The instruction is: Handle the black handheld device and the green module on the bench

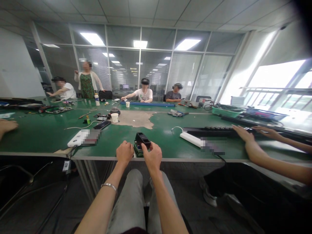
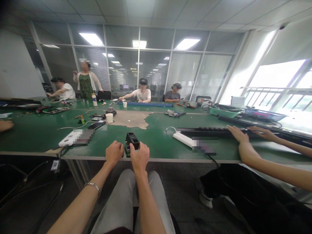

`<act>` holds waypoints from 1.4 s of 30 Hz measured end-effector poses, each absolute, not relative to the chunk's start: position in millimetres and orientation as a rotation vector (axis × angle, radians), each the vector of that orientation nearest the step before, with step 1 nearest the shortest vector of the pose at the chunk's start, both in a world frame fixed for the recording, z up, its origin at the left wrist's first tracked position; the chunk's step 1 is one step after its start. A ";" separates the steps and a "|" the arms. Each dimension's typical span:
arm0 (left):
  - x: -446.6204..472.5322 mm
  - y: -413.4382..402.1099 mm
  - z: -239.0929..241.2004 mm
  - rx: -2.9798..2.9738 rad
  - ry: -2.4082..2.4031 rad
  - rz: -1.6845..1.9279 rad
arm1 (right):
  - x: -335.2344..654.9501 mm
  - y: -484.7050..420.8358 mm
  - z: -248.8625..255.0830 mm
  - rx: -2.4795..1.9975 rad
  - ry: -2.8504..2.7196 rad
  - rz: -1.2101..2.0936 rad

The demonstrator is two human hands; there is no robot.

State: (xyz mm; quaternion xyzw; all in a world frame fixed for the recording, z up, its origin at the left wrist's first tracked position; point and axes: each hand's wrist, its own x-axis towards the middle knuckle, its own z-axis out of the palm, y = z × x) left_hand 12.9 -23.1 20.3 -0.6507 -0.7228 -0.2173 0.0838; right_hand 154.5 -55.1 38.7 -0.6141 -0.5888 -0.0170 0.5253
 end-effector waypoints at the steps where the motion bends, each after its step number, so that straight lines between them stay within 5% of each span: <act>1: 12.5 -23.3 20.3 -1.946 -2.150 -0.651 | 152.8 -55.1 38.5 -1.471 -1.415 -0.037; 42: 6.7 -16.9 13.8 -1.918 -2.128 -0.755 | 140.2 -56.1 14.3 -1.632 -1.579 -0.099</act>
